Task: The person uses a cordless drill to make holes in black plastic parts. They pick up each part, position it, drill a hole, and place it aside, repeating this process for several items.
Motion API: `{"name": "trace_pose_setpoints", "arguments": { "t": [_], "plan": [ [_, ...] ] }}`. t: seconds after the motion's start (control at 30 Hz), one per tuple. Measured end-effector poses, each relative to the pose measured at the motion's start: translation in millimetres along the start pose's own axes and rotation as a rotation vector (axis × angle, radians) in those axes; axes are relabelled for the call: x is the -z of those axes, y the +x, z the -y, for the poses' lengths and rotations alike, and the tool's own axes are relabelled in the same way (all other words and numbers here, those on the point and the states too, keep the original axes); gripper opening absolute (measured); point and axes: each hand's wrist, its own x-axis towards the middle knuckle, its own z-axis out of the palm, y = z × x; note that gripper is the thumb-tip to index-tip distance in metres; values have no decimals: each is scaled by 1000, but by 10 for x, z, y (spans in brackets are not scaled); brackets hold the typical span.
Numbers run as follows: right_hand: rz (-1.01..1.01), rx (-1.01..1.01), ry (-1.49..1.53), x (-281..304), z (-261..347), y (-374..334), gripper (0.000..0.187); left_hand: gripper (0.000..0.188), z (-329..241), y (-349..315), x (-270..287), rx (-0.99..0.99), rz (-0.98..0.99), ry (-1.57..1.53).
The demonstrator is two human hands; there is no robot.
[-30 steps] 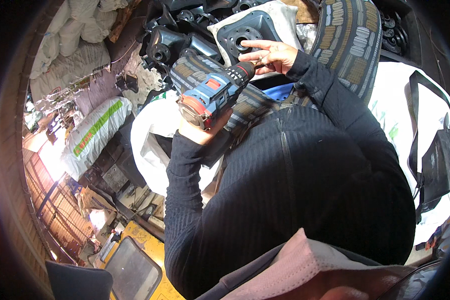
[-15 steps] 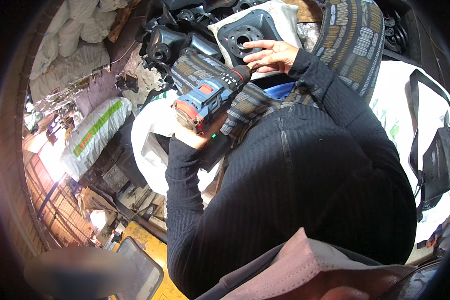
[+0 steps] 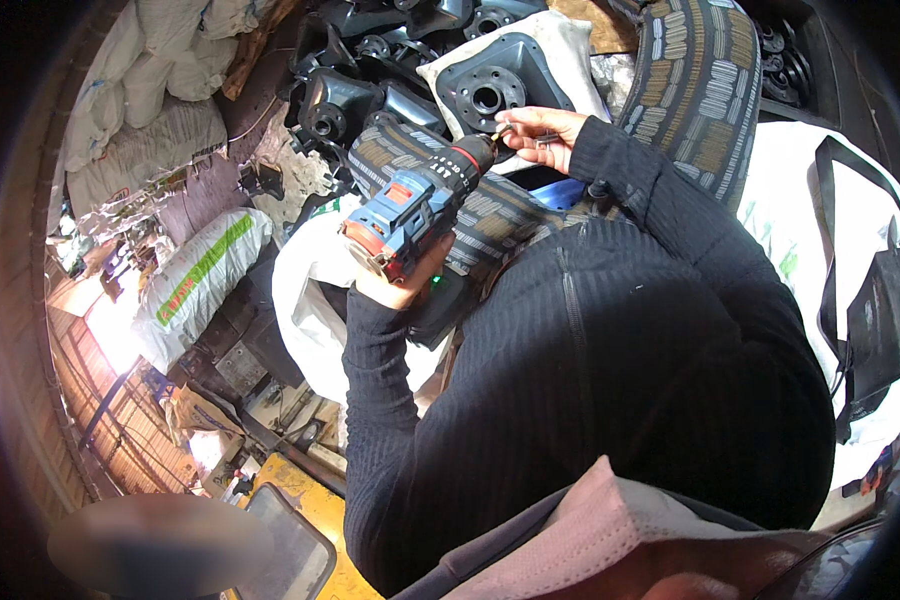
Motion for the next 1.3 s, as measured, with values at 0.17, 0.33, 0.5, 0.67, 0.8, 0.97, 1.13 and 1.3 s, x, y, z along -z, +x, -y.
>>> {"name": "trace_pose_setpoints", "arguments": {
  "t": [0.17,0.33,0.5,0.67,0.8,0.97,1.13,1.3],
  "plan": [
    [8,77,49,63,-46,42,20,30,-100,25,-15,61,-24,78],
    [-50,113,15,-23,-43,19,17,29,-47,55,-36,-154,-76,285],
    [-91,148,30,27,-69,67,16,32,-207,198,-174,-442,-101,754],
    [-83,122,33,97,-67,109,21,30,-112,210,-190,-449,-150,720],
    [-77,81,-71,51,37,65,26,28,-212,189,-76,-191,-16,361],
    [-40,86,-149,73,44,46,28,40,-133,200,-54,-64,16,316],
    [-622,292,-516,590,183,259,30,54,122,371,-130,-23,29,486],
    [-614,481,-704,728,16,764,38,74,126,614,-133,-30,93,550]
  ]
}}
